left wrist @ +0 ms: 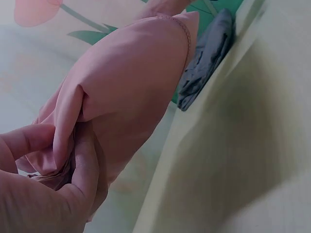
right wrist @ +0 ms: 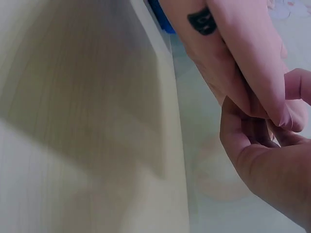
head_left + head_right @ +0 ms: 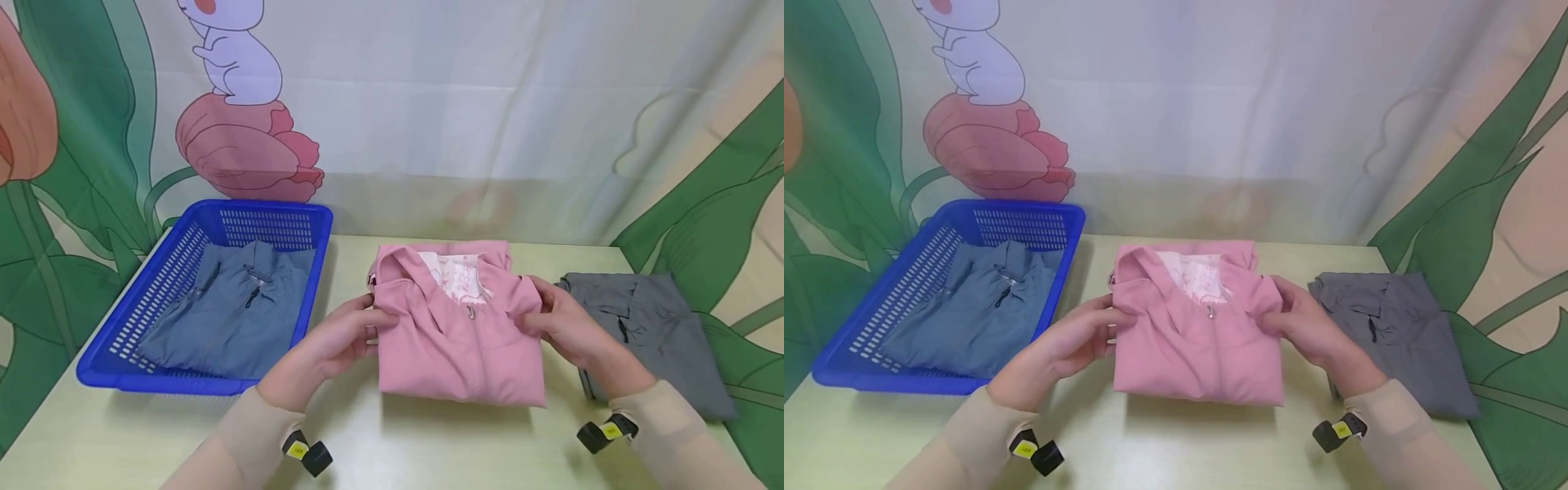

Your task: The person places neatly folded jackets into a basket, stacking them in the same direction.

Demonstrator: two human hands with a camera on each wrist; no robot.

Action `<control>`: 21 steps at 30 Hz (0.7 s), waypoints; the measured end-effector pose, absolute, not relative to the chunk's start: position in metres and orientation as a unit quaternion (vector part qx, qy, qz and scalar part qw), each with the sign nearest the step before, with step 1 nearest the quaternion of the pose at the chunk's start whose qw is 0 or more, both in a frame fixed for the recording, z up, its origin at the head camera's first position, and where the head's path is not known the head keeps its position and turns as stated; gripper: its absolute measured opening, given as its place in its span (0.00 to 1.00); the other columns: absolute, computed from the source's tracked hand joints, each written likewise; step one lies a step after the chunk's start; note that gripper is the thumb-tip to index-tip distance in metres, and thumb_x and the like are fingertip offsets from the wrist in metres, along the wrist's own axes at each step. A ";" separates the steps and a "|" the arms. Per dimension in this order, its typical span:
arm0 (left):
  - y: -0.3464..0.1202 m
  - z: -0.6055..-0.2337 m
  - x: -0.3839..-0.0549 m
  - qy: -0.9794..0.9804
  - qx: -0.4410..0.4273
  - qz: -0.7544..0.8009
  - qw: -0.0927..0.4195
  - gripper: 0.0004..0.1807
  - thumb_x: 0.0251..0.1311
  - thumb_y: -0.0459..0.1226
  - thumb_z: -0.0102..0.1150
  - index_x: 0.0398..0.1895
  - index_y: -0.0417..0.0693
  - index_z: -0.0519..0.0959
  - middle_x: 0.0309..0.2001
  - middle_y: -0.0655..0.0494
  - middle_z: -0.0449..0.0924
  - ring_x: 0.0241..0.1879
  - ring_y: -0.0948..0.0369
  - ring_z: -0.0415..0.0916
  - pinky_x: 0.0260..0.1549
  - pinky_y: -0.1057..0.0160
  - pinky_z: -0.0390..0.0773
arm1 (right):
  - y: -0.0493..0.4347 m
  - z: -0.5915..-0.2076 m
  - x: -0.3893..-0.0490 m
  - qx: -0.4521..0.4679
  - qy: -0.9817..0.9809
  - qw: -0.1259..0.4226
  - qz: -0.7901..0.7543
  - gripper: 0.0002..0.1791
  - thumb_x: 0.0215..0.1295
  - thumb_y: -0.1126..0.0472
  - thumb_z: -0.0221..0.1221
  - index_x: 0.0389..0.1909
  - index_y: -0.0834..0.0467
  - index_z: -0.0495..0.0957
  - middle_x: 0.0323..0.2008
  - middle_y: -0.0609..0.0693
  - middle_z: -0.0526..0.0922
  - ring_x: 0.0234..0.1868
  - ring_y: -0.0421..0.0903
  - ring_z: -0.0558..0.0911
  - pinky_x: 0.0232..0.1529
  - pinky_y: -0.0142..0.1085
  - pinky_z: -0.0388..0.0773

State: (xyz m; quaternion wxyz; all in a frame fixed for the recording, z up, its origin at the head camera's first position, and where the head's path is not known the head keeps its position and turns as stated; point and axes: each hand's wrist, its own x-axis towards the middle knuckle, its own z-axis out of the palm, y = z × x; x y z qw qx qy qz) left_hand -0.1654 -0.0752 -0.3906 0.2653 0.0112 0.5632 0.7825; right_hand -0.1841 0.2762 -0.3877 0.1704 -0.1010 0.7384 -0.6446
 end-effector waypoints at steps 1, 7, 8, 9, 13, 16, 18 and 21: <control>-0.077 -0.389 -0.166 0.563 0.014 0.782 0.266 0.33 0.64 0.30 0.58 0.71 0.35 0.61 0.44 0.54 0.81 0.41 0.60 0.82 0.42 0.62 0.82 | 0.275 -0.385 -0.183 -0.103 0.738 0.170 -0.645 0.38 0.64 0.75 0.59 0.74 0.68 0.56 0.55 0.60 0.70 0.46 0.48 0.76 0.46 0.37 0.82; -0.087 -0.381 -0.167 0.565 0.021 0.780 0.270 0.32 0.65 0.31 0.57 0.72 0.37 0.61 0.46 0.54 0.81 0.42 0.59 0.82 0.42 0.62 0.82 | 0.265 -0.371 -0.179 -0.087 0.734 0.169 -0.652 0.40 0.64 0.74 0.59 0.75 0.68 0.54 0.56 0.60 0.69 0.48 0.48 0.76 0.46 0.36 0.82; -0.089 -0.380 -0.167 0.565 0.022 0.779 0.270 0.32 0.65 0.31 0.57 0.72 0.37 0.60 0.46 0.54 0.81 0.42 0.59 0.82 0.43 0.62 0.83 | 0.263 -0.369 -0.177 -0.082 0.732 0.169 -0.655 0.40 0.64 0.74 0.59 0.76 0.67 0.54 0.57 0.60 0.68 0.48 0.48 0.76 0.47 0.36 0.82; -0.091 -0.380 -0.168 0.566 0.023 0.779 0.270 0.32 0.66 0.31 0.57 0.72 0.36 0.60 0.47 0.54 0.81 0.42 0.59 0.82 0.43 0.62 0.83 | 0.261 -0.367 -0.176 -0.078 0.730 0.169 -0.658 0.41 0.64 0.74 0.60 0.76 0.67 0.54 0.57 0.60 0.68 0.49 0.48 0.76 0.48 0.36 0.82; -0.098 -0.378 -0.168 0.566 0.031 0.779 0.267 0.31 0.66 0.31 0.56 0.71 0.35 0.61 0.48 0.53 0.80 0.43 0.59 0.82 0.43 0.62 0.83 | 0.252 -0.360 -0.173 -0.072 0.721 0.164 -0.670 0.41 0.64 0.74 0.60 0.76 0.66 0.53 0.58 0.60 0.68 0.51 0.49 0.76 0.49 0.36 0.82; -0.104 -0.378 -0.168 0.565 0.038 0.781 0.265 0.27 0.67 0.31 0.55 0.67 0.36 0.62 0.47 0.54 0.79 0.42 0.60 0.82 0.42 0.62 0.82 | 0.246 -0.355 -0.171 -0.073 0.712 0.159 -0.680 0.40 0.64 0.75 0.60 0.75 0.66 0.55 0.57 0.59 0.69 0.50 0.48 0.76 0.48 0.35 0.82; -0.107 -0.378 -0.168 0.562 0.041 0.783 0.262 0.24 0.66 0.30 0.54 0.64 0.37 0.64 0.46 0.54 0.80 0.41 0.60 0.82 0.41 0.62 0.82 | 0.242 -0.353 -0.169 -0.079 0.704 0.158 -0.688 0.39 0.64 0.76 0.60 0.74 0.67 0.56 0.55 0.59 0.70 0.48 0.47 0.77 0.47 0.35 0.82; -0.112 -0.378 -0.168 0.560 0.050 0.785 0.261 0.19 0.67 0.30 0.53 0.60 0.39 0.66 0.44 0.55 0.80 0.39 0.61 0.82 0.40 0.62 0.82 | 0.238 -0.350 -0.166 -0.086 0.690 0.160 -0.700 0.38 0.62 0.78 0.59 0.72 0.67 0.57 0.52 0.58 0.72 0.46 0.47 0.78 0.46 0.35 0.83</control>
